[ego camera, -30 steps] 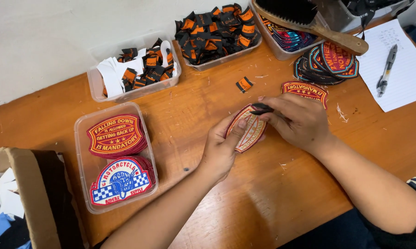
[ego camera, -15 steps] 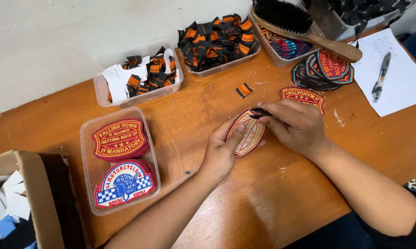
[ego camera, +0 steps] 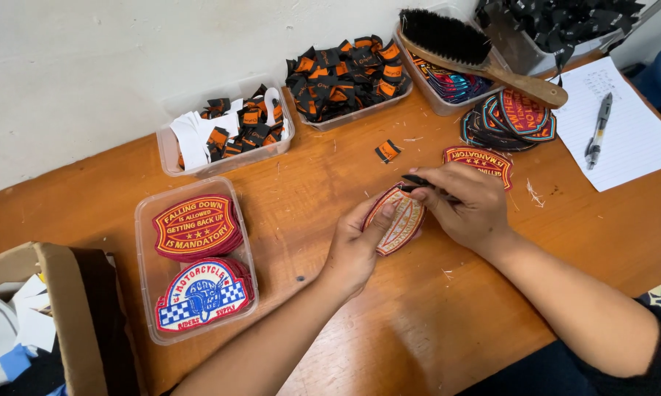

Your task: The person trims the edges of embroidered patches using a small cutting tool. They hold each patch with one hand and carefully cut along the border with the other, then place the finished pieces into a plastic container.

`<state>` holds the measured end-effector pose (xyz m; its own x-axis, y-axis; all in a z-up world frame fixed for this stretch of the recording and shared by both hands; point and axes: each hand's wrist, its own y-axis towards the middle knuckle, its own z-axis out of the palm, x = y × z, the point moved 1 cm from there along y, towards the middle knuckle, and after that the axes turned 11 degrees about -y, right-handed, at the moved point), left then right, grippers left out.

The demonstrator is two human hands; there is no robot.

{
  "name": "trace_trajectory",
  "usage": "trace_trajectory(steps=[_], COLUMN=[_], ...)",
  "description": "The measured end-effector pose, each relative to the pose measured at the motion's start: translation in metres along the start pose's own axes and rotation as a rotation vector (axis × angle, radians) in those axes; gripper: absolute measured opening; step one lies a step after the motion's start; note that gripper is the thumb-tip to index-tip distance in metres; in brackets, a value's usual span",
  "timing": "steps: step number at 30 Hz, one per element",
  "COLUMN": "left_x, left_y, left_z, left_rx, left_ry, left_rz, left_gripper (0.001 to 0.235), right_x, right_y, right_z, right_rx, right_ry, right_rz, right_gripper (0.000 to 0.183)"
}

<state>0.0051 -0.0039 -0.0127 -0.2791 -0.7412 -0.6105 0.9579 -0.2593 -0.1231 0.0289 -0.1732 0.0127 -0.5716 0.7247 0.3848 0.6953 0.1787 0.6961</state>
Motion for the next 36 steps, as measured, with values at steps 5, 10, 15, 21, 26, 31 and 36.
trace_trajectory(steps=[5, 10, 15, 21, 26, 31, 36], left_x=[-0.007, -0.008, -0.007, -0.010, -0.008, -0.002, 0.006], left_y=[-0.003, -0.005, -0.005, -0.003, 0.000, 0.003, 0.011], left_z=[0.007, 0.008, 0.007, 0.004, 0.000, -0.004, -0.020], left_rx=[0.010, 0.020, 0.039, -0.020, -0.041, -0.052, -0.051], left_ry=[0.036, 0.062, 0.103, 0.034, 0.038, 0.036, 0.062], left_rz=[0.023, 0.043, 0.055, 0.034, 0.035, 0.034, 0.049], left_gripper=[0.033, 0.033, 0.031, 0.032, 0.031, 0.030, 0.029], right_x=[0.005, 0.002, 0.015, -0.013, -0.007, -0.016, -0.013], right_y=[0.006, 0.002, 0.007, -0.002, 0.003, -0.007, -0.007], right_z=[-0.002, -0.003, -0.008, -0.011, -0.011, -0.004, -0.002], right_rx=[0.012, 0.034, 0.093, 0.027, 0.071, 0.156, 0.162], right_ry=[0.006, 0.009, -0.072, -0.148, -0.150, -0.115, -0.135], right_rz=[0.007, 0.000, -0.077, -0.034, -0.088, -0.042, -0.076], right_gripper=[0.018, 0.018, 0.018, 0.018, 0.020, 0.022, 0.022])
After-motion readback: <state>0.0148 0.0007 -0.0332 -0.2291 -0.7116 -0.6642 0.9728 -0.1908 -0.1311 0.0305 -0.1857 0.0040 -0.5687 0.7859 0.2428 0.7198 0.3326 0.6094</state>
